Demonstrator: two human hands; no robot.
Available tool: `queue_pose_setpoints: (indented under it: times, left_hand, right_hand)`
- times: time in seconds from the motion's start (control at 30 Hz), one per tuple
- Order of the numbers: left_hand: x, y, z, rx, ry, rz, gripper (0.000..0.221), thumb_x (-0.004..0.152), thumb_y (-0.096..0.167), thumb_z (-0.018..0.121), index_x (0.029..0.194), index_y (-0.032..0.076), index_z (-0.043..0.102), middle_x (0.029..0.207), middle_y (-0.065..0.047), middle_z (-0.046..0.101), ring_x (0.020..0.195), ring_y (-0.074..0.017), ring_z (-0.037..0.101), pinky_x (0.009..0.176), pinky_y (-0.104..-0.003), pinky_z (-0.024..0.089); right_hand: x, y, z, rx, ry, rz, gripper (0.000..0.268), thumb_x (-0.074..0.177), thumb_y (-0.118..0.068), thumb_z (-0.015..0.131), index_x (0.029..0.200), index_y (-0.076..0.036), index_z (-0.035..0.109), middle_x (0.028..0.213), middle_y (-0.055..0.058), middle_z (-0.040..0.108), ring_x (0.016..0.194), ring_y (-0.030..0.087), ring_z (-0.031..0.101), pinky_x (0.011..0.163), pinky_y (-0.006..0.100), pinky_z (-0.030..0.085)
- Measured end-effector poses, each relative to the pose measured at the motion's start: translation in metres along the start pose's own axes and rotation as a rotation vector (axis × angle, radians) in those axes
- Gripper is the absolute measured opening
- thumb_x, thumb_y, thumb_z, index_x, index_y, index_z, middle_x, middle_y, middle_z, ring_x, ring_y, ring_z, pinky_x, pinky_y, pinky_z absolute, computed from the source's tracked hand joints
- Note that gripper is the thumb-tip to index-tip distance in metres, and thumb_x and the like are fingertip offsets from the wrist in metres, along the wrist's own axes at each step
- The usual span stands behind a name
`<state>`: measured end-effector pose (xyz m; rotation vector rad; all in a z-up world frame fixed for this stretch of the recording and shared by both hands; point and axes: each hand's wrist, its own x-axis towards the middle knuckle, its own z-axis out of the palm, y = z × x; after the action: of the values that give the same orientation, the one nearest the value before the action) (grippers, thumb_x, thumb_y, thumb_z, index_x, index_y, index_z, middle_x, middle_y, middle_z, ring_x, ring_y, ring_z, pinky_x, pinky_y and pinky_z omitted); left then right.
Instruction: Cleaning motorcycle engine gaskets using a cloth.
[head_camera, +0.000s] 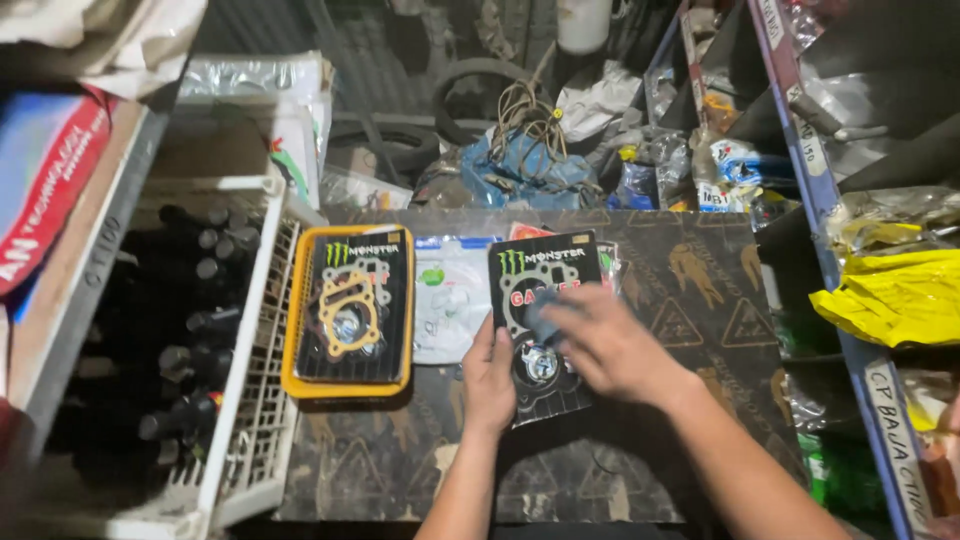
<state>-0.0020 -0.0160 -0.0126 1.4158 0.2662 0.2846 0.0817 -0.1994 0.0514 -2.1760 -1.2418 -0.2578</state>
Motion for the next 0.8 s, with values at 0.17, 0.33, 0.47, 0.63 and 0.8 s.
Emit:
queue_pose_setpoints:
  times: [0.17,0.33,0.47,0.63,0.8]
  left_hand:
    - [0.007,0.021,-0.014,0.051,-0.115,-0.017,0.043,0.105,0.023,0.050,0.142,0.002,0.059,0.137,-0.021,0.065,0.132,-0.0312,0.056,0.113,-0.050,0.040]
    - [0.023,0.043,-0.042,0.035,-0.120,-0.027,0.043,0.105,0.024,0.049,0.142,0.003,0.060,0.136,-0.020,0.066,0.132,-0.0278,0.056,0.114,-0.049,0.040]
    - [0.023,0.040,-0.044,0.039,-0.219,-0.041,0.043,0.105,0.026,0.050,0.140,0.004,0.061,0.134,-0.020,0.068,0.131,-0.0288,0.058,0.112,-0.049,0.042]
    - [0.026,0.030,-0.049,0.062,-0.237,-0.045,0.047,0.107,0.029,0.045,0.144,0.003,0.057,0.141,-0.020,0.063,0.136,-0.0331,0.054,0.115,-0.051,0.038]
    - [0.009,0.018,-0.020,0.159,-0.289,-0.046,0.047,0.107,0.025,0.047,0.143,-0.004,0.056,0.142,-0.028,0.058,0.136,-0.0376,0.051,0.115,-0.053,0.037]
  right_hand:
    - [0.024,-0.013,0.027,-0.145,0.206,0.087,0.041,0.095,-0.019,0.063,0.134,-0.005,0.063,0.123,0.020,0.059,0.121,0.043,0.055,0.107,0.053,0.044]
    - [0.023,-0.021,0.043,-0.071,0.231,-0.039,0.036,0.089,-0.011,0.063,0.125,-0.011,0.071,0.117,0.016,0.066,0.115,0.039,0.059,0.104,0.050,0.048]
    - [0.023,-0.035,0.050,-0.247,0.358,0.176,0.034,0.091,-0.013,0.063,0.124,-0.005,0.068,0.116,0.017,0.064,0.114,0.040,0.060,0.103,0.051,0.048]
    - [0.006,-0.033,0.056,-0.037,0.279,0.045,0.037,0.080,-0.006,0.070,0.116,-0.011,0.074,0.116,0.016,0.067,0.111,0.040,0.060,0.101,0.054,0.048]
    - [0.025,-0.043,0.029,0.050,0.371,0.022,0.022,0.093,-0.012,0.056,0.102,-0.011,0.076,0.099,0.013,0.070,0.094,0.036,0.064,0.093,0.050,0.053]
